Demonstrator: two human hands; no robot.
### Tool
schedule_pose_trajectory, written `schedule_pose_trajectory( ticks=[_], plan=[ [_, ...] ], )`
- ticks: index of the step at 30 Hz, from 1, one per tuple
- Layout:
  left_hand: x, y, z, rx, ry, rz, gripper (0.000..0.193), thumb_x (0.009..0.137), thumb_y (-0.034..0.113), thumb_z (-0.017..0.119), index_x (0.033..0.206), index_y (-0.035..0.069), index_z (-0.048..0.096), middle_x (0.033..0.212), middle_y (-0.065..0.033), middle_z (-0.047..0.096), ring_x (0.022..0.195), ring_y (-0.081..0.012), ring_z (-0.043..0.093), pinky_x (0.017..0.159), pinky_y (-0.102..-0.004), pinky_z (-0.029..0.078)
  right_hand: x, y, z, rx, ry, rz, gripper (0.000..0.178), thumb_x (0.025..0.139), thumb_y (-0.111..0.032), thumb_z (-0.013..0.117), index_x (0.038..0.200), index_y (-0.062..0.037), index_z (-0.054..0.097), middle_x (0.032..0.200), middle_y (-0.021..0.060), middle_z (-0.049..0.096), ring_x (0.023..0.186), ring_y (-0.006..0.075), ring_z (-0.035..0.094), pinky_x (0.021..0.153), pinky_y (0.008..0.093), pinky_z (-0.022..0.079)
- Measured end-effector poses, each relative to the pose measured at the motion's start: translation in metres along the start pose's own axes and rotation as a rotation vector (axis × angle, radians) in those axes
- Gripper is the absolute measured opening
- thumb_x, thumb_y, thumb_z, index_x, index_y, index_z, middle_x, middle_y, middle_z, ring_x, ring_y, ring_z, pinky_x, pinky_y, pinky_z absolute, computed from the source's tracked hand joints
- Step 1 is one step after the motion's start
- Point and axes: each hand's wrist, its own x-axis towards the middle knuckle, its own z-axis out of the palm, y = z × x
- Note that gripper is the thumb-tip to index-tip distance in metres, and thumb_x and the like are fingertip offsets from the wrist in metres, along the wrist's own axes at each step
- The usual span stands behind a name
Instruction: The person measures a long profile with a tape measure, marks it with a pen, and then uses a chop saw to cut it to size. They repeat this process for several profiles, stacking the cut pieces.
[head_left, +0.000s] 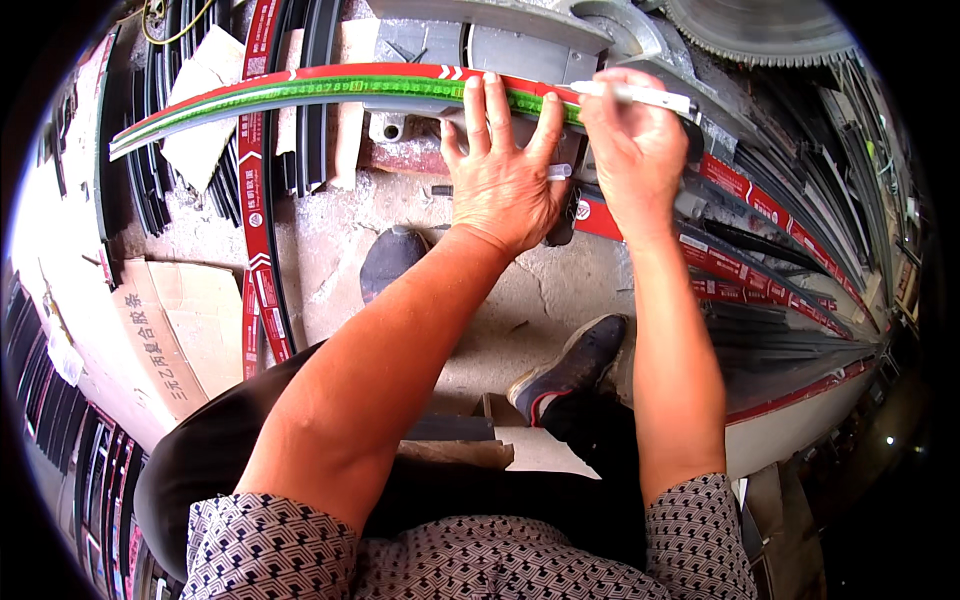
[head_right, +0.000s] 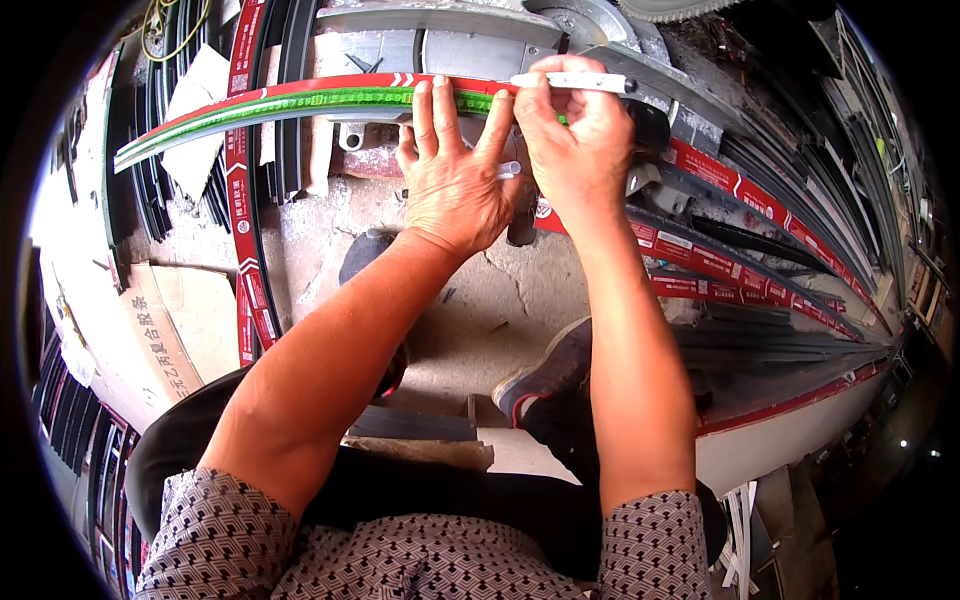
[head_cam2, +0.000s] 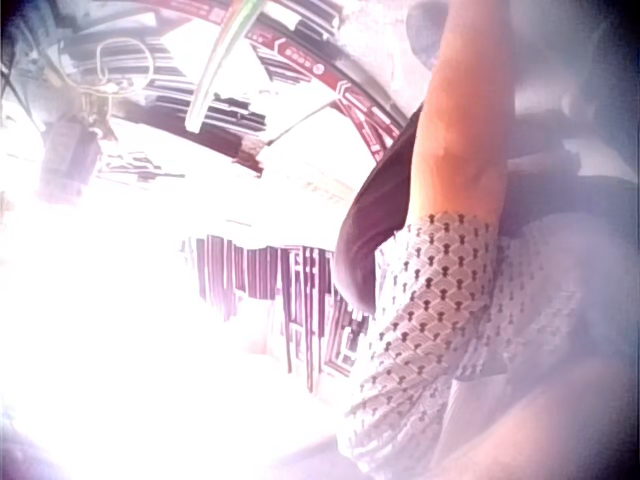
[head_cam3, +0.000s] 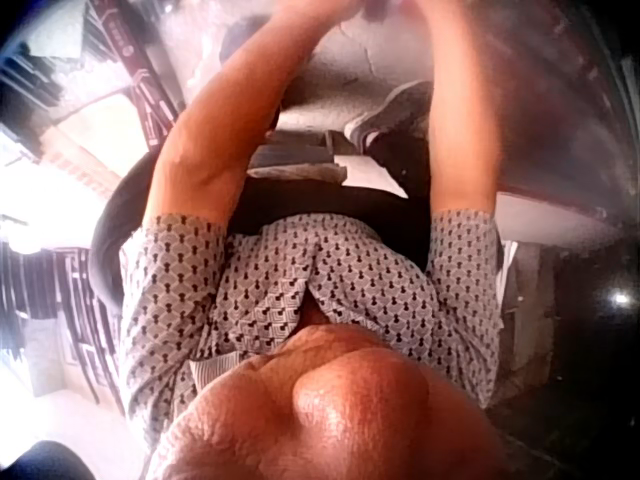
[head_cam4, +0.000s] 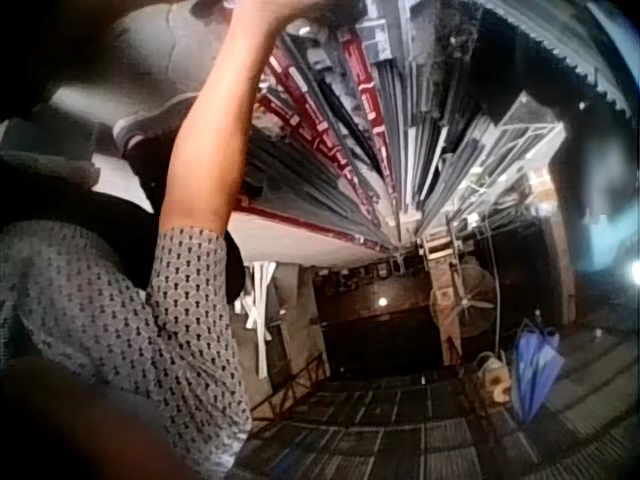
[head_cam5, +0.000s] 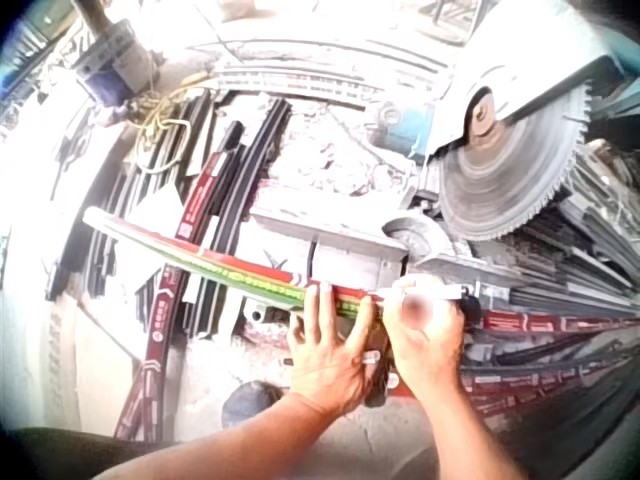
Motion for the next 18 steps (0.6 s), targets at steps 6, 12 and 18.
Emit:
schedule_pose_trajectory(
  ticks=[6, 12, 18],
  plan=[
    [-0.001, -0.001, -0.003, 0.002, -0.019, -0.003, 0.087, 0.085, 0.044, 0.071, 0.163, 0.027, 0.034, 0.167, -0.0356, 0.012, 0.156, -0.0548, 0.009, 0.114, -0.0744, 0.026, -0.044, -0.03, -0.023, -0.072, 0.091, 0.102, 0.011, 0.1, -0.001, 0.066, 0.11, -0.0007, 0.06, 0.092, 0.0001, 0.065, 0.078, 0.003, 0.058, 0.067, 0.0201, 0.048],
    [-0.001, 0.001, -0.004, 0.008, -0.012, 0.004, 0.087, 0.085, 0.043, 0.071, 0.163, 0.027, 0.034, 0.166, -0.036, 0.012, 0.156, -0.0547, 0.008, 0.114, -0.0743, 0.025, -0.066, -0.023, -0.029, -0.066, 0.056, 0.151, 0.012, 0.099, -0.001, 0.066, 0.109, -0.0015, 0.059, 0.091, 0.0011, 0.066, 0.077, 0.004, 0.06, 0.068, 0.0211, 0.051],
    [-0.001, -0.001, 0.0, 0.038, -0.002, 0.007, 0.083, 0.09, 0.049, 0.065, 0.163, 0.027, 0.034, 0.166, -0.0363, 0.012, 0.156, -0.0553, 0.009, 0.114, -0.074, 0.025, -0.061, -0.01, -0.018, -0.199, -0.022, 0.138, 0.01, 0.097, -0.005, 0.071, 0.103, -0.0025, 0.064, 0.083, 0.0012, 0.069, 0.072, 0.0063, 0.064, 0.067, 0.0251, 0.054]
  ],
)
